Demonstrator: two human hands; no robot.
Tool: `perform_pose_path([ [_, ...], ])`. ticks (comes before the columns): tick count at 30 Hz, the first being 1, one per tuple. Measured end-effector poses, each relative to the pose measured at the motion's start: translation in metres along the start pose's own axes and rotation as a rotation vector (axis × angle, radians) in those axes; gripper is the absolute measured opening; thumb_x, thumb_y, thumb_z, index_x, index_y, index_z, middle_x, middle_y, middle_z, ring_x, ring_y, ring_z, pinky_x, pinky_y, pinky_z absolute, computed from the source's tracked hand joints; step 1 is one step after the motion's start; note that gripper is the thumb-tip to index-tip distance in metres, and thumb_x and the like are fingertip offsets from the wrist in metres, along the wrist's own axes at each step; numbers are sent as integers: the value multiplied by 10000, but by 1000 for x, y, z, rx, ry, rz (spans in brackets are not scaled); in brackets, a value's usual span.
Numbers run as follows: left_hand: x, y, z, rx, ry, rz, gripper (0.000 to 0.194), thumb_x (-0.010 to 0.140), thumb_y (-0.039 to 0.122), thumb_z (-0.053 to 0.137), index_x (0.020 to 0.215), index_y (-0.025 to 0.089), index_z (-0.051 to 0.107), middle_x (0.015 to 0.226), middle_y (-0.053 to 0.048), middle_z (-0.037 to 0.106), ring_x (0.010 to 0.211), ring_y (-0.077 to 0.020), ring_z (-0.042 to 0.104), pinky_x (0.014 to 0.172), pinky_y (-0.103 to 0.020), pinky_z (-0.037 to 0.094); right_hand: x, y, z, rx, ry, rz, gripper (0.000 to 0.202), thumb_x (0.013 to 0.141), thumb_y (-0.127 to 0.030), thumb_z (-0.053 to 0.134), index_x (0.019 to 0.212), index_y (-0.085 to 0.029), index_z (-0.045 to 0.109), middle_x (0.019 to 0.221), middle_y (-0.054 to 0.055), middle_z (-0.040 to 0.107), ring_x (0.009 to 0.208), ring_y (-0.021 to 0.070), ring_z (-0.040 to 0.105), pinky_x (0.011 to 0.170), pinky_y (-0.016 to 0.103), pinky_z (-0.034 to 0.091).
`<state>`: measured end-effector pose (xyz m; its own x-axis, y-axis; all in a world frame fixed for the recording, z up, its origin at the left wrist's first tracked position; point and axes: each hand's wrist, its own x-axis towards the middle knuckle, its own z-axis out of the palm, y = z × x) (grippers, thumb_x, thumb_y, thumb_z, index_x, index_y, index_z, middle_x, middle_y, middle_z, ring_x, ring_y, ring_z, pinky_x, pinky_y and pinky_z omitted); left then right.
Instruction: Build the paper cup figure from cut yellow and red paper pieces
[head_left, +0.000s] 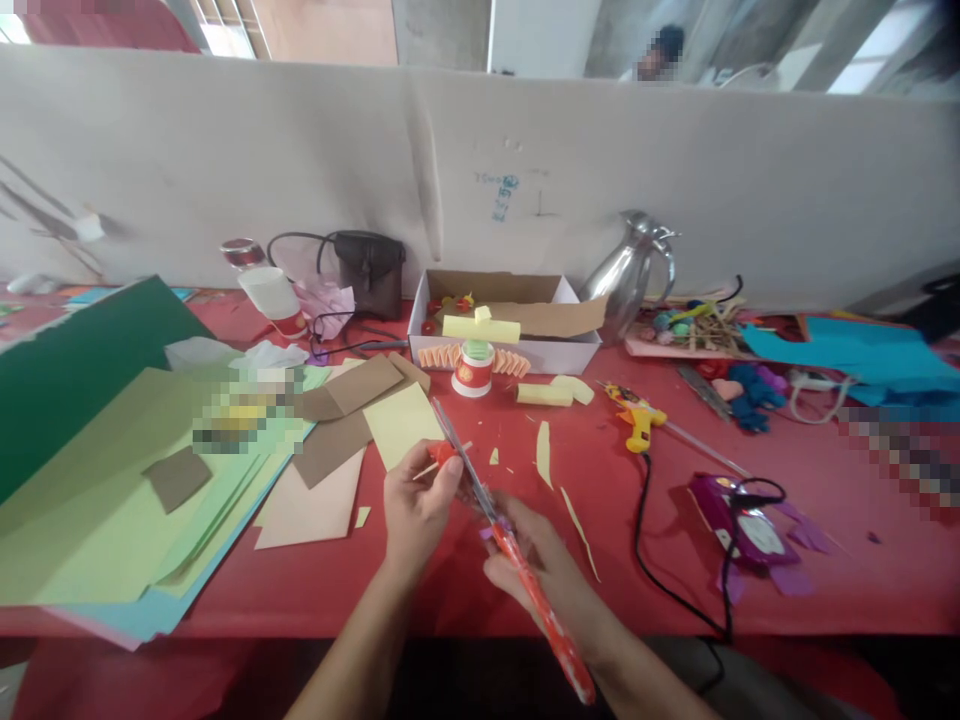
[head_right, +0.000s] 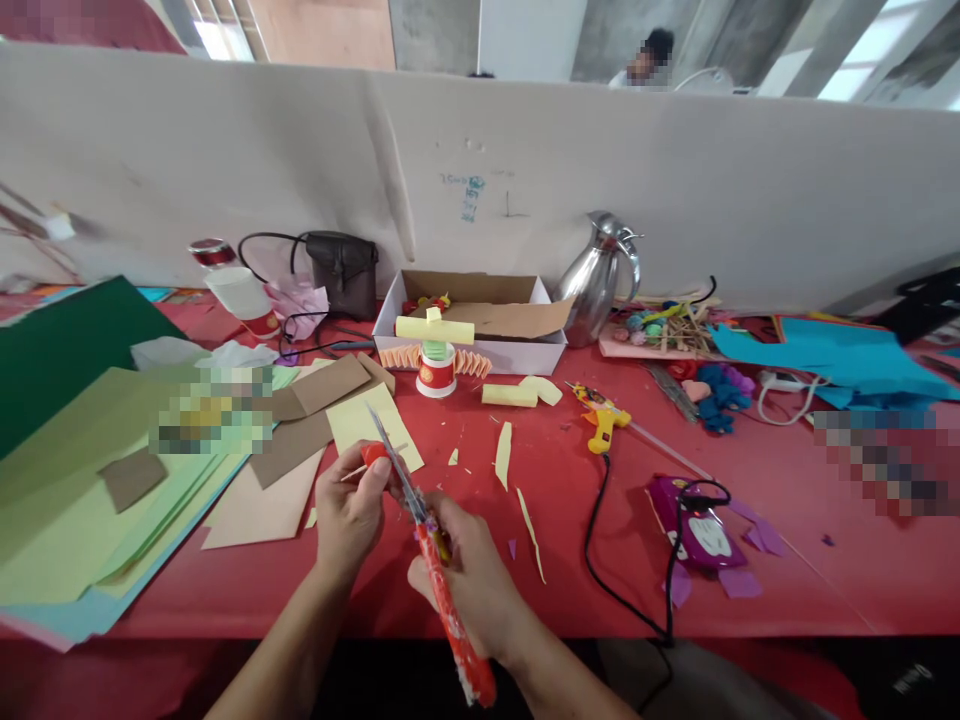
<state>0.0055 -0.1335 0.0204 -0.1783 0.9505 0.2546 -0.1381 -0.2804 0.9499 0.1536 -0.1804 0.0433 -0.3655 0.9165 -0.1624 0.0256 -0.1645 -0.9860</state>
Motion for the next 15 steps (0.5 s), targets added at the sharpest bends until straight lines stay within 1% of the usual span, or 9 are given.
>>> perform_pose_path([
  [4, 0, 0, 2, 9, 27, -10, 245, 833, 368, 683, 708, 172, 604, 526, 38, 587, 432, -94, 544, 429, -188, 437, 0, 5, 1, 103, -23, 69, 488, 685, -104, 510, 1152, -223, 588, 697, -69, 383, 577, 80, 321, 518, 219, 274],
  [7, 0, 0, 4, 29, 46, -36, 258, 825, 370, 692, 695, 170, 596, 504, 38, 580, 417, -93, 534, 419, -186, 425, 4, 10, 1, 198, -60, 132, 481, 660, -142, 506, 1131, -220, 571, 657, -86, 361, 509, 68, 276, 460, 212, 234],
  [9, 1, 1, 5, 36, 51, -57, 261, 821, 371, 698, 694, 167, 596, 519, 36, 582, 436, -89, 540, 437, -182, 434, 6, 9, 0, 195, -62, 156, 467, 650, -148, 497, 1106, -220, 571, 624, -95, 346, 483, 69, 263, 443, 215, 229],
  [11, 1, 4, 7, 21, 42, -77, 253, 832, 373, 686, 713, 167, 601, 558, 34, 585, 476, -86, 552, 471, -182, 451, 6, 4, -1, 124, -45, 131, 455, 659, -128, 491, 1094, -222, 583, 619, -90, 362, 497, 79, 298, 461, 221, 258],
  [13, 1, 8, 7, -3, 26, -95, 248, 841, 380, 675, 733, 171, 599, 578, 37, 573, 501, -82, 547, 491, -181, 455, 5, -3, -1, 35, -8, 56, 463, 666, -94, 489, 1096, -225, 601, 642, -79, 392, 540, 88, 331, 500, 227, 285],
  [15, 1, 11, 6, -20, -11, -119, 246, 821, 384, 698, 744, 174, 595, 569, 44, 552, 489, -77, 522, 469, -177, 435, 2, -8, 0, -43, 32, -11, 489, 663, -64, 488, 1106, -227, 613, 664, -74, 400, 573, 91, 334, 531, 231, 297],
])
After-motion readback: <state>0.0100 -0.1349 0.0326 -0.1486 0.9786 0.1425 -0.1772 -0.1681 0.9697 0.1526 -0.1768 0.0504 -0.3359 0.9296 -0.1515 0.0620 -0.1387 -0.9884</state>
